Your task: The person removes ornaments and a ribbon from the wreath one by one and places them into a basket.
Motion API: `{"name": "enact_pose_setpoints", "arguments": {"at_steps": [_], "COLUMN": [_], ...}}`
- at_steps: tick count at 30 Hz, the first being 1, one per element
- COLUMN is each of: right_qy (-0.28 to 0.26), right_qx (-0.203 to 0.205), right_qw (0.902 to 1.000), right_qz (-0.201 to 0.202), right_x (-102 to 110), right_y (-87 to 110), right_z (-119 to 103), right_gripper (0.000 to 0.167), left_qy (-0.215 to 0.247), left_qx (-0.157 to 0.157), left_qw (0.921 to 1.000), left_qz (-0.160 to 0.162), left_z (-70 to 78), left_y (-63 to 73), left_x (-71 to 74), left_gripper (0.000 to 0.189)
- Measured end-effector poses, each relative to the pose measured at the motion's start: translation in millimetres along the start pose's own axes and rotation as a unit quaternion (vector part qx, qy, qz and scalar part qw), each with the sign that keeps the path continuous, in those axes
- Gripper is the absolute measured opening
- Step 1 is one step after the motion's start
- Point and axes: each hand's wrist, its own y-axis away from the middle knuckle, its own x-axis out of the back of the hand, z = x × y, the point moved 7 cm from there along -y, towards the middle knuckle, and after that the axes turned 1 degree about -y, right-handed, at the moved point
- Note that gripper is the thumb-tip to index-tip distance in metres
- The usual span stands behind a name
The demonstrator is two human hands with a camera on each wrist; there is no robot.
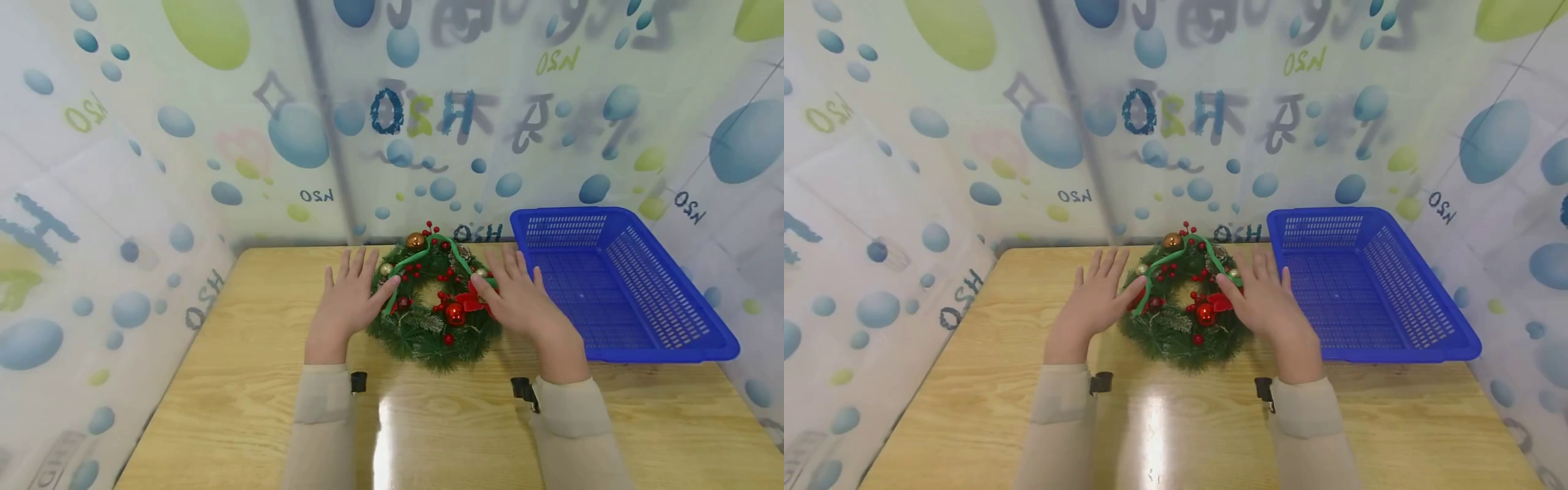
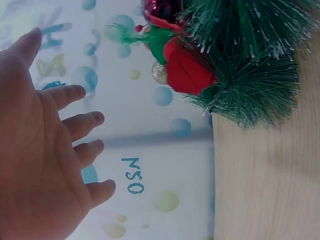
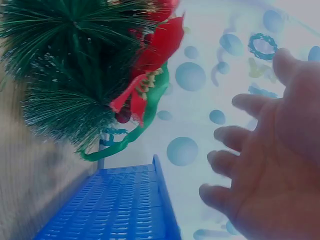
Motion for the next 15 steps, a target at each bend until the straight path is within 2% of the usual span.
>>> {"name": "enact_pose_setpoints", "arguments": {"at_steps": [9, 15], "right_qy": [-0.038, -0.028], "right_qx": [0.045, 0.071], "right_qw": [0.9983, 0.9970], "right_qz": [0.005, 0.012], "right_x": [3.7, -2.7], "right_y": [-0.8, -8.0], "right_z": [-15.2, -35.4], "right_gripper": [0.076, 0.074], "left_qy": [0.017, 0.062], "left_qx": [-0.003, 0.007], "left_qw": [0.9998, 0.9975], "left_qz": [-0.006, -0.034], "left_z": [1.2, -5.1], "left_y": [1.6, 3.7], "left_x": [4.9, -9.3], "left_gripper": [0.087, 0.096]}}
